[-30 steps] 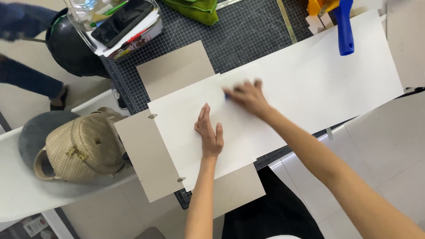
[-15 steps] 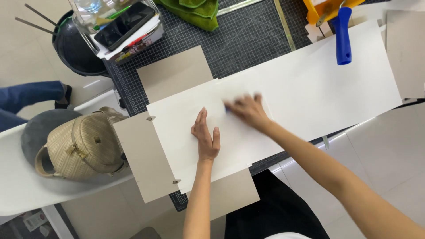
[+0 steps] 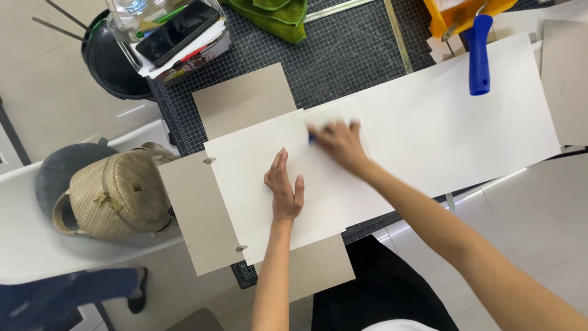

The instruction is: Applying a white adhesive sheet to a cardboard box template and smoothing it with a squeegee to remove air bubbles.

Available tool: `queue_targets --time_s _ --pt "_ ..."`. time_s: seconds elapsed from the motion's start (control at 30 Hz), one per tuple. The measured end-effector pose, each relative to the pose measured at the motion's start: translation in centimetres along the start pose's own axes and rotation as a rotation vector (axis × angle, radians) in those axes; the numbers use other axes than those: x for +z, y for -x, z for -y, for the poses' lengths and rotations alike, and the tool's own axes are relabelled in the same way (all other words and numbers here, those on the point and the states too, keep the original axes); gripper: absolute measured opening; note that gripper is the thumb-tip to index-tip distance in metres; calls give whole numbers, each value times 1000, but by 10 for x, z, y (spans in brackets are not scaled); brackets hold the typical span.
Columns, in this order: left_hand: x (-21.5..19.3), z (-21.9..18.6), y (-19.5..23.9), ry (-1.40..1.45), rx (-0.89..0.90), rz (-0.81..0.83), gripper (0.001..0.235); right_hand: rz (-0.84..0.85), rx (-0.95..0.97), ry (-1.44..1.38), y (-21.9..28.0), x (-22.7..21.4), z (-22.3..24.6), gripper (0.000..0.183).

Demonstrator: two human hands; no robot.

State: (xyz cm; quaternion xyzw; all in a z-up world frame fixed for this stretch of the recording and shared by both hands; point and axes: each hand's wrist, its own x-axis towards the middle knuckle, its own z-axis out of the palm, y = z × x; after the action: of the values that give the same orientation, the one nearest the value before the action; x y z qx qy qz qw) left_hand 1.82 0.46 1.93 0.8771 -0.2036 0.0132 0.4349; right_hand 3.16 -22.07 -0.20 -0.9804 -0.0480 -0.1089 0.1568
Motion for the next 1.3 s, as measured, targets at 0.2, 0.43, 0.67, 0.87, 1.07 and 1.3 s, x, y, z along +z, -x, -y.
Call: queue_targets --time_s 0.2,0.43,0.67,0.87,1.07,1.3 --pt "0 -1 2 -27 29 -17 61 -106 9 55 18 4 6 44" --pt "6 0 2 -55 57 -18 62 115 -334 -113 155 -20 16 33" --pt "6 5 4 -48 41 -17 62 -100 -56 -25 83 -28 17 31" --pt "6 1 3 -56 51 -9 63 50 -191 -70 141 -42 25 27" --pt "7 5 5 -49 34 -31 63 -51 -124 -60 158 -43 35 23" --pt "11 11 9 -77 71 -39 63 -90 -145 -65 142 -42 35 24"
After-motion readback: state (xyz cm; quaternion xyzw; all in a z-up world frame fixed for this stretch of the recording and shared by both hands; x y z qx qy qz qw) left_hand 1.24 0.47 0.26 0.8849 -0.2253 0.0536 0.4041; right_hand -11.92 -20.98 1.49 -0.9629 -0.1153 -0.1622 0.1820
